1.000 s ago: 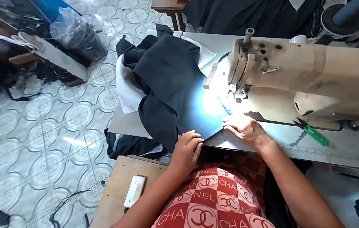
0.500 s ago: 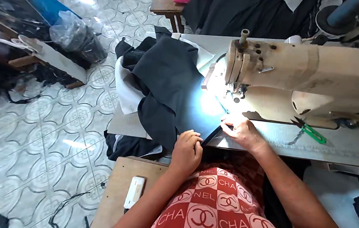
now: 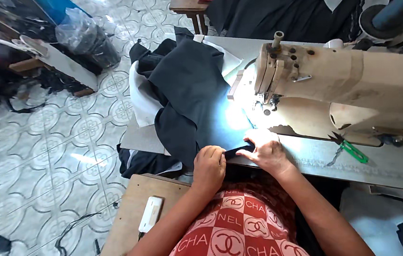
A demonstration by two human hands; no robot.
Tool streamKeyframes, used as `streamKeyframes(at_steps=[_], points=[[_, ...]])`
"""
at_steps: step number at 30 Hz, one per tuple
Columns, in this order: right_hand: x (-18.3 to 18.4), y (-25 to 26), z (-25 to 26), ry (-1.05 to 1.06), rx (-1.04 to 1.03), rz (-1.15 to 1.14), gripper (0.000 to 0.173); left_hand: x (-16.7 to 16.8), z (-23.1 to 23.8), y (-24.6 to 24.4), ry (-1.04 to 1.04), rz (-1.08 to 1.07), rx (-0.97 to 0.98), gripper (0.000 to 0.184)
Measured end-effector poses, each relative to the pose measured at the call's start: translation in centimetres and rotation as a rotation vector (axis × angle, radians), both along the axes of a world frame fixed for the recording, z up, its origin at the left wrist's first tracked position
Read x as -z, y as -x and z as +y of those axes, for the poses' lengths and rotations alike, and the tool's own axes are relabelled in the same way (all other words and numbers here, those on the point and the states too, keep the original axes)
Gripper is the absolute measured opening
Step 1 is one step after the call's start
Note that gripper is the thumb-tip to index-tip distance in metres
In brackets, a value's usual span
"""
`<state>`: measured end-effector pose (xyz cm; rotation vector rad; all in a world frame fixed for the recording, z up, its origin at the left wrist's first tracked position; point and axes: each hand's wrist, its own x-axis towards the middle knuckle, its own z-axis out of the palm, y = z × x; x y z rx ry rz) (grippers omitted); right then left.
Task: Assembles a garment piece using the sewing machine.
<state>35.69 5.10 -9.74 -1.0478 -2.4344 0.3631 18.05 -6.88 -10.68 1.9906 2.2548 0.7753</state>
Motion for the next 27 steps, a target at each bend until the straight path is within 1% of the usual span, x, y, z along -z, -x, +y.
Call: streamKeyframes(at_steps=[2,5,6,8,10,12,14,16,19,21,22,24,27], points=[[0.1,0.8,-0.4,-0.013,0.023,-0.003,0.043,0.1,0.1,0.0,-0.016,0.002,-0.001,0.025],[0.0,1.5,-0.8,-0.041,0.020,-0.055,0.014,0.3,-0.1,0.2,-0.004,-0.009,0.014,0.021],[0.1,1.5,-0.9,-0.085,0.030,-0.078,0.010,0.5,-0.2,0.2,-0.002,-0.014,0.020,0.021],[0.3,1.3,-0.8,-0.184,0.092,-0.142,0.013,0.6,-0.5,0.3,0.020,-0.028,0.043,0.023],[0.3,0.9,-0.7,-0.208,0.172,-0.202,0.021,0.3,-1.0,0.4,0.060,-0.052,0.063,0.035],[0.0,0.6,-0.3,-0.204,0.234,-0.178,0.021,0.1,-1.3,0.8,0.059,-0.053,0.051,0.043],[-0.4,0.5,-0.3,-0.214,0.268,-0.108,0.018,-0.3,-1.5,1.4,0.020,-0.048,0.020,0.044],[-0.7,0.6,-0.7,-0.229,0.290,-0.077,0.015,-1.1,-1.6,2.1,-0.013,-0.077,-0.030,0.039],[-0.8,0.9,-1.4,-0.172,0.279,-0.024,0.017,-2.0,-1.4,2.9,-0.066,-0.208,-0.087,0.024],[-0.7,1.0,-1.7,-0.149,0.237,0.008,0.021,-2.3,-1.2,3.1,-0.075,-0.285,-0.104,0.022],[-0.7,0.9,-1.8,-0.139,0.215,0.021,0.022,-2.3,-1.0,3.2,-0.083,-0.279,-0.107,0.021],[-0.8,0.7,-1.8,-0.121,0.196,0.033,0.018,-2.3,-0.8,3.2,-0.092,-0.230,-0.114,0.021],[-1.0,0.2,-1.5,-0.153,0.218,0.049,0.017,-2.2,-0.8,3.3,-0.084,-0.153,-0.126,0.022]])
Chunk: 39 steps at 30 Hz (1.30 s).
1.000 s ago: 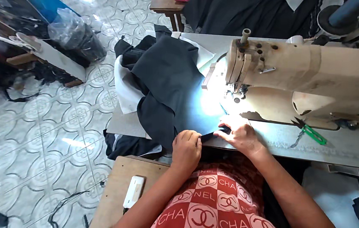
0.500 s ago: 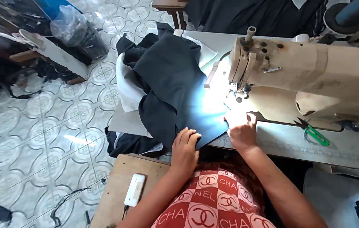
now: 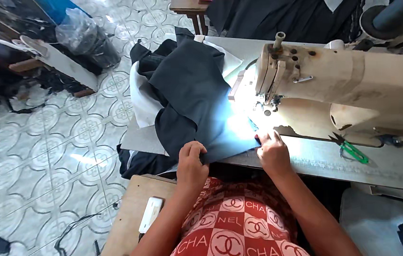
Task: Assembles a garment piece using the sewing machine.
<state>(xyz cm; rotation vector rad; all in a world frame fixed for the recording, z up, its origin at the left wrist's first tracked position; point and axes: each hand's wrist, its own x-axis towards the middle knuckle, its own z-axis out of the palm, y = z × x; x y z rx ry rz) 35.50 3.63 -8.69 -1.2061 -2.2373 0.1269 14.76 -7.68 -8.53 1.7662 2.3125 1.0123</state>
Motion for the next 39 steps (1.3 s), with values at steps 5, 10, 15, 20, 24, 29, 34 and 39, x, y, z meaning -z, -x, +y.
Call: streamKeyframes(at_steps=[5,10,15,20,24,29,34,39], points=[[0.0,0.3,-0.2,-0.047,0.032,0.036,0.019,-0.6,-0.5,-0.1,-0.097,-0.157,0.011,0.019],[-1.1,-0.5,-0.2,0.321,-0.113,0.143,0.021,0.5,-0.2,-0.7,-0.360,-0.320,0.194,0.013],[-3.6,-3.3,1.6,1.385,-0.583,0.714,0.022,1.8,0.0,-1.7,-0.160,-0.226,0.171,0.015],[-2.9,-1.0,1.0,1.467,-0.672,1.280,0.020,1.6,0.2,-2.2,-0.009,-0.123,0.199,0.021],[-2.3,0.2,1.2,1.531,-0.695,1.431,0.028,0.9,0.4,-1.2,0.093,-0.328,0.232,0.021],[-1.0,-1.2,2.1,1.602,-0.507,1.267,0.031,1.7,0.0,0.6,0.038,-1.402,0.671,0.020],[1.6,-1.7,1.7,1.763,-0.648,1.368,0.038,1.8,0.1,0.3,0.000,-1.755,0.840,0.028],[2.0,-1.0,1.7,1.688,-0.517,1.414,0.031,2.5,-0.1,0.2,0.040,-1.833,0.842,0.030]])
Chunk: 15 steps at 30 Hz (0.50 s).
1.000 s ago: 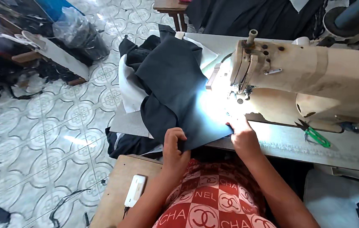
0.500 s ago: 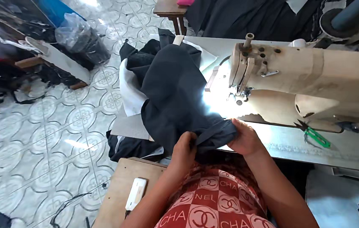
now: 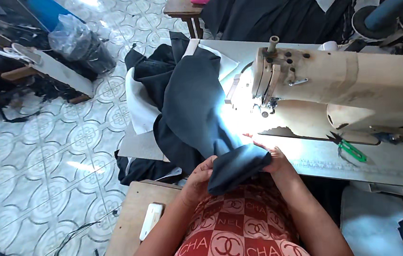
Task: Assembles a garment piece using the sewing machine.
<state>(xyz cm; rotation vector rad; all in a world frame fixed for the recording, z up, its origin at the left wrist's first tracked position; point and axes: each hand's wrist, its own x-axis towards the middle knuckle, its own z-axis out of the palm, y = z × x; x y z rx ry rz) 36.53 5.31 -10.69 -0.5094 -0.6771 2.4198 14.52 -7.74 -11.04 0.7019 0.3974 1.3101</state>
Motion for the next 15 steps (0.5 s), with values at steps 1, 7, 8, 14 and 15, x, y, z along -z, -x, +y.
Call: streamKeyframes(at_steps=[1,7,8,14,15], points=[[-0.1,0.1,-0.2,0.003,0.029,-0.004,0.037,0.1,0.0,-0.1,0.001,-0.031,-0.019,0.035],[-1.5,0.2,-1.6,-0.041,0.134,0.025,0.064,-1.0,0.4,0.3,0.053,-0.355,-0.177,0.055],[-1.3,-0.2,-1.5,-0.097,0.125,0.046,0.072,-1.3,0.5,0.6,0.041,-0.396,-0.168,0.056],[-1.1,-0.7,-2.6,-0.410,0.129,-0.017,0.074,-2.6,0.9,0.2,0.014,-0.532,-0.114,0.049],[-1.2,-0.7,-2.7,-0.435,0.138,-0.059,0.075,-2.7,1.0,0.1,0.013,-0.539,-0.107,0.047]])
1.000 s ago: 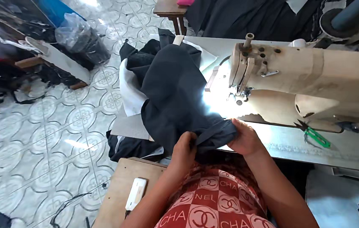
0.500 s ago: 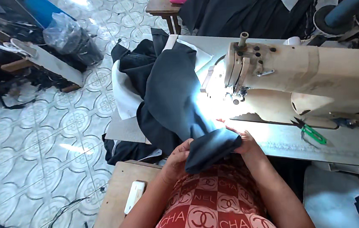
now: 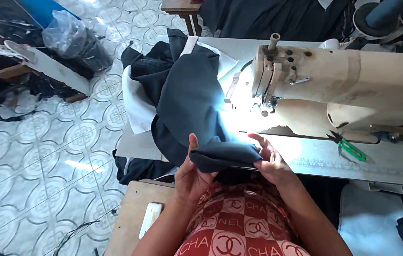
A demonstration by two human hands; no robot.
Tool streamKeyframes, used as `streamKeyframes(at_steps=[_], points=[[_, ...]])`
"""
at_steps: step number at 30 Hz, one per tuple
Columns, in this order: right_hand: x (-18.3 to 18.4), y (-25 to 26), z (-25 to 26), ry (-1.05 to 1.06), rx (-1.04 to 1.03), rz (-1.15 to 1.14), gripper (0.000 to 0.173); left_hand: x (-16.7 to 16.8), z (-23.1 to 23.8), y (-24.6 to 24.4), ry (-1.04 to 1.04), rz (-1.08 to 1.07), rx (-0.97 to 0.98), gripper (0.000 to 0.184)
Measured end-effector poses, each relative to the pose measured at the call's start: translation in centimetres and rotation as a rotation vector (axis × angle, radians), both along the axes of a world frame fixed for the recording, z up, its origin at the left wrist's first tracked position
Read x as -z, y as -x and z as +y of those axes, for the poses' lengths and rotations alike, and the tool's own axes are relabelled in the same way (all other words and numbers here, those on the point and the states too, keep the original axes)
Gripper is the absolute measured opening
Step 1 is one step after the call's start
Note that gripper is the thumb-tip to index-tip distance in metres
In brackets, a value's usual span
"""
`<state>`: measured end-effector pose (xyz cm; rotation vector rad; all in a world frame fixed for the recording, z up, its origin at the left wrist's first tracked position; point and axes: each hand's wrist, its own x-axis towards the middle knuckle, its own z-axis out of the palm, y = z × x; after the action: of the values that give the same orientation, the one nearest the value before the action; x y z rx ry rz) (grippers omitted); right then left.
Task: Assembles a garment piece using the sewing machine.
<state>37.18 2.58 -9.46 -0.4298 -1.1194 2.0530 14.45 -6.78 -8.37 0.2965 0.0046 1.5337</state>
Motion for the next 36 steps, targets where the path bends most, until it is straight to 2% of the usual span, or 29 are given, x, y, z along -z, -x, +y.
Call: streamKeyframes(at_steps=[5,8,11,13,15,19,21,24,26,29,32,36], points=[[-1.4,0.4,-0.3,-0.134,0.069,-0.297,0.073,-0.2,-0.1,-0.2,0.004,-0.032,0.029,0.043],[-2.0,0.9,-0.5,-0.321,0.182,-0.577,0.066,-0.4,-0.3,-0.3,0.004,0.016,0.061,0.042],[-1.6,0.7,-0.3,-0.450,0.375,-0.703,0.047,-0.5,-1.0,-0.2,0.129,0.190,0.074,0.038],[-1.4,0.1,-0.1,-0.399,0.508,-0.629,0.037,-0.8,-1.5,0.2,0.228,0.470,0.093,0.035],[-1.7,-0.8,0.2,-0.377,0.559,-0.517,0.041,-0.7,-1.9,0.4,0.246,0.800,0.095,0.056],[-2.7,-1.0,-0.3,-0.368,0.574,-0.481,0.048,-1.4,-2.4,-0.5,0.170,1.249,0.019,0.107],[-2.6,-0.9,-0.3,-0.338,0.573,-0.501,0.049,-1.9,-2.3,-1.1,0.183,1.504,-0.049,0.113],[-2.1,-0.9,-0.6,-0.339,0.574,-0.523,0.048,-1.7,-2.1,-1.9,0.235,1.636,-0.178,0.092],[-2.0,-1.3,-1.0,-0.360,0.582,-0.551,0.045,-1.4,-2.1,-2.3,0.267,1.567,-0.246,0.077],[-1.7,-2.0,-1.8,-0.421,0.597,-0.601,0.041,-1.0,-2.2,-2.8,0.322,1.470,-0.346,0.070],[-1.2,-2.4,-2.3,-0.522,0.623,-0.677,0.036,0.2,-2.3,-2.8,0.235,1.687,-0.590,0.058],[-0.8,-2.9,-2.3,-0.559,0.647,-0.743,0.039,0.9,-2.5,-2.3,0.066,1.980,-0.899,0.043]])
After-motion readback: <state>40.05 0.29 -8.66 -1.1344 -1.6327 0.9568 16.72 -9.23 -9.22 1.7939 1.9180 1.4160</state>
